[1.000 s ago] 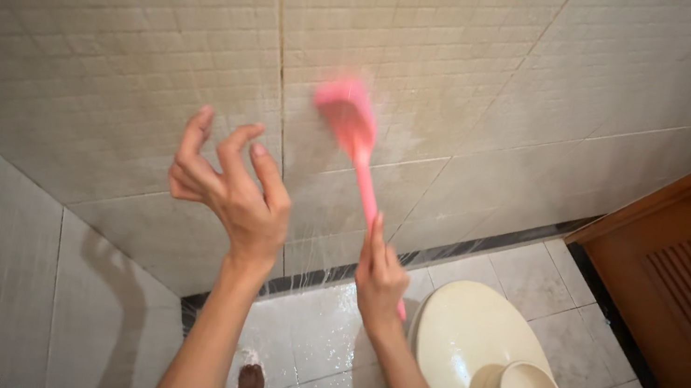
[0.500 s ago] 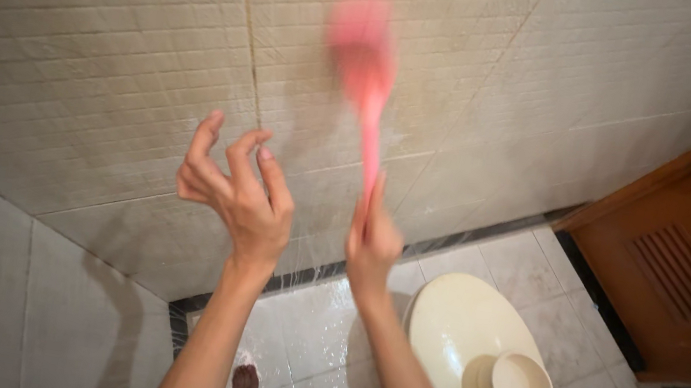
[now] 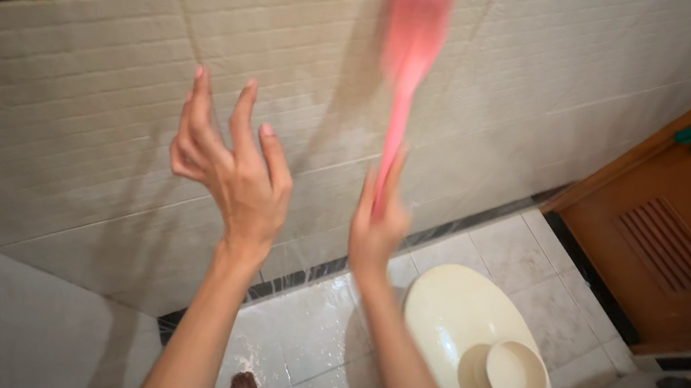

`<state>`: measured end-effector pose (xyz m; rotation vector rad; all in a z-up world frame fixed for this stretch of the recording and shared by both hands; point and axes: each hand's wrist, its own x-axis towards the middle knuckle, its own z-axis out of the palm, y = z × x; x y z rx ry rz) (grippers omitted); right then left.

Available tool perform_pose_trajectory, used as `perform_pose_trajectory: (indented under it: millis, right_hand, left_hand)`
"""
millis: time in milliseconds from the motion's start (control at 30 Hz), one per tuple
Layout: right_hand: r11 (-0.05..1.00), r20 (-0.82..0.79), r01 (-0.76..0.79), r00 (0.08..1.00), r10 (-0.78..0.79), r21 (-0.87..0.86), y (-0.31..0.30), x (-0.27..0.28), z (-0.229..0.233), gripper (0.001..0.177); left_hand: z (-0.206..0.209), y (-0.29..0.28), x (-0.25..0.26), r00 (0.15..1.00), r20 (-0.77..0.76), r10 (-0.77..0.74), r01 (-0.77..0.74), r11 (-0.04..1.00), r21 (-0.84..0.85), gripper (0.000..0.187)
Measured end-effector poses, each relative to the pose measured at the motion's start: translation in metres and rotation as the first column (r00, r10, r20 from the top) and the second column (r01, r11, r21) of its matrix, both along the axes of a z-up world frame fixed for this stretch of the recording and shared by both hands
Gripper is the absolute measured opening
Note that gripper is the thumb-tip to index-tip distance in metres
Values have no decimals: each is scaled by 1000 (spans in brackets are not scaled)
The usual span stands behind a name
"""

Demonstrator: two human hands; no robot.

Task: The person pours water from a small white jug onto the bathroom floor and walls, then scrubs the surfaces with a pink long-handled brush. The person repeatedly wets the floor and lower wall tiles while scrubbing around the toilet base and along the wall.

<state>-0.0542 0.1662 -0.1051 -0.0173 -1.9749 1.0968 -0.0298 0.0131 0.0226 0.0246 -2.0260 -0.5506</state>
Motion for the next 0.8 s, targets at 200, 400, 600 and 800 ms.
perform_pose_trajectory:
  millis: [200,400,600,800]
  right_hand:
    - [987,108,28,994,-10,-160,10,-8,-23,57]
    - [954,65,67,997,-50,-293,27,7,-24,56]
    - [929,2,27,1000,-29,-369,41,-54,28,53]
    - [982,-15,57,998,-60,-179,46,-7,-79,51]
  left_hand:
    - [-10,28,-7,997,39,-71,74,995,-74,48]
    - [-9,13,-23,999,26,-36,38,995,-94,47]
    - [-13,43,-27,992,53,-116,121,987,-107,48]
    - [1,39,-39,994,33,-104,108,980,-166,50]
